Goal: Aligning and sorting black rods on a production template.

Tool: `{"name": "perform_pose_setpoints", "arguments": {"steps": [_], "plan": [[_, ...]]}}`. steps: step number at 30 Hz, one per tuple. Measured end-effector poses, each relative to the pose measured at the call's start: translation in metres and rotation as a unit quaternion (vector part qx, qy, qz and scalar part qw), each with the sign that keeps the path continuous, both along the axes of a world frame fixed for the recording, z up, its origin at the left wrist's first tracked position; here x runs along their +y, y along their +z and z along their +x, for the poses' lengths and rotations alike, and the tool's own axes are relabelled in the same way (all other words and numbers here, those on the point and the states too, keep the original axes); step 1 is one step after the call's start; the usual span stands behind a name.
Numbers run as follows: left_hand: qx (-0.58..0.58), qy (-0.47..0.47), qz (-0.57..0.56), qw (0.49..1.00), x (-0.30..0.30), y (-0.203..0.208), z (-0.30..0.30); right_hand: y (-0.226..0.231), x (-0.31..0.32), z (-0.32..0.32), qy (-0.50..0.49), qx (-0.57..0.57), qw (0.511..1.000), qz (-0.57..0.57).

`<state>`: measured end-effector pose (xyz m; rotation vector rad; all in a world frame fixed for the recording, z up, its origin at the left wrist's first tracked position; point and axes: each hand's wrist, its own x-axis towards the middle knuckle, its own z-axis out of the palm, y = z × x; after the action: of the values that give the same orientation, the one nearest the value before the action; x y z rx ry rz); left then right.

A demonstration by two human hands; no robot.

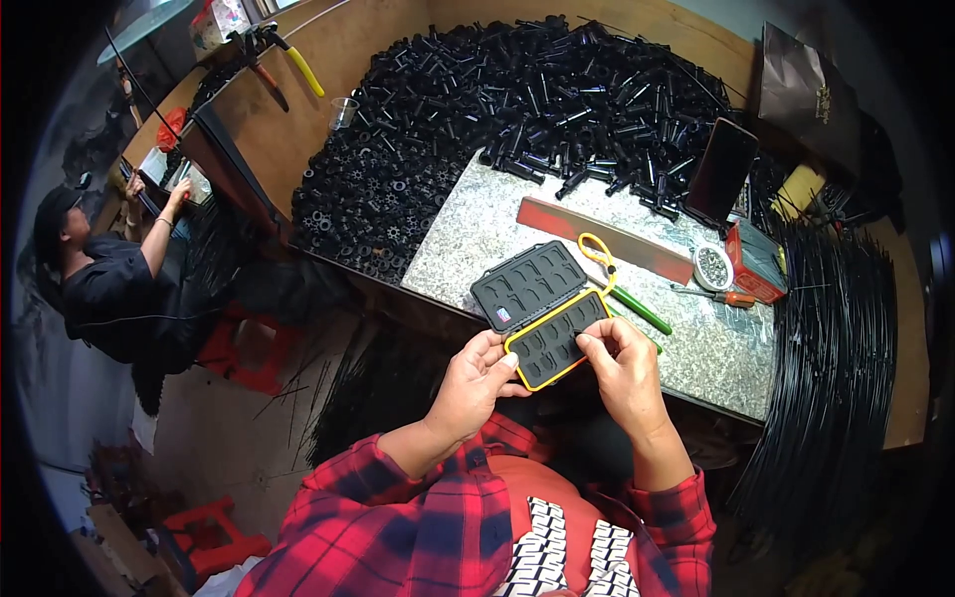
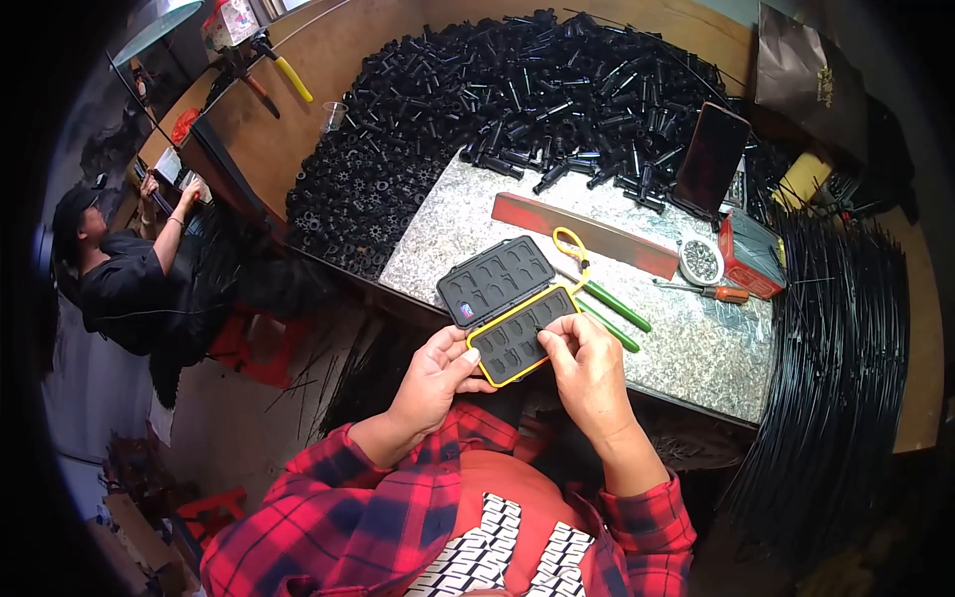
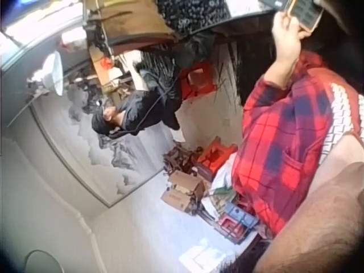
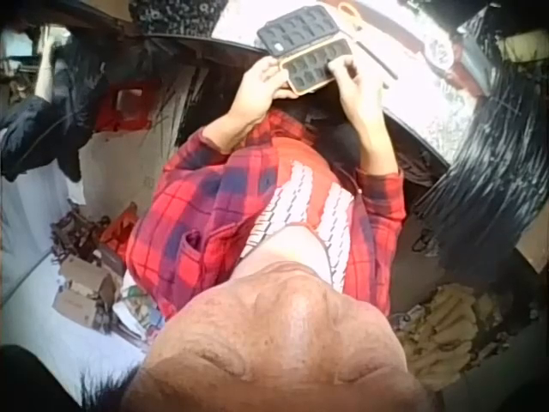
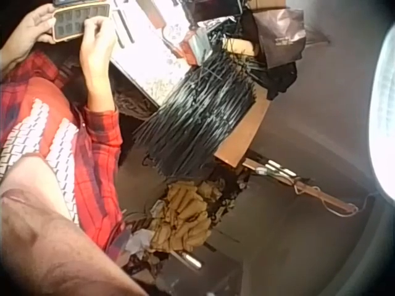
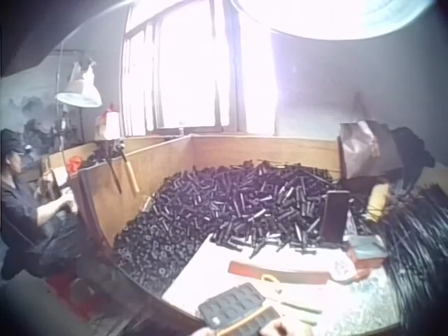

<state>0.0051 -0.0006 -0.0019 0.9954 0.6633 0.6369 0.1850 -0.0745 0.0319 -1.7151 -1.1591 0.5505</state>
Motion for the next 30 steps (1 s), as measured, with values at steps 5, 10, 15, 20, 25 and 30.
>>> {"name": "perform_pose_setpoints", "arguments": {"steps": [5,10,15,20,25,30], "plan": [[-0.007,0.001,-0.001,1.0,0.001,0.001,0.002,0.001,-0.002,0.001,-0.003,0.008,1.0,0.007],[-0.019,0.008,-0.003,1.0,0.004,0.004,-0.001,0.001,-0.002,0.001,0.013,0.021,1.0,0.009],[-0.037,0.035,-0.015,0.999,0.013,0.007,-0.005,0.013,-0.007,-0.002,0.037,0.241,0.969,-0.03],[-0.05,0.059,-0.016,0.997,0.025,0.005,-0.009,0.013,-0.009,0.002,0.059,0.323,0.944,-0.014],[-0.035,0.1,-0.019,0.994,0.042,-0.003,-0.021,0.009,-0.007,0.003,0.081,0.407,0.91,-0.007],[-0.042,0.118,-0.019,0.992,0.054,-0.01,-0.026,0.006,-0.008,0.004,0.075,0.41,0.909,-0.012]]}}
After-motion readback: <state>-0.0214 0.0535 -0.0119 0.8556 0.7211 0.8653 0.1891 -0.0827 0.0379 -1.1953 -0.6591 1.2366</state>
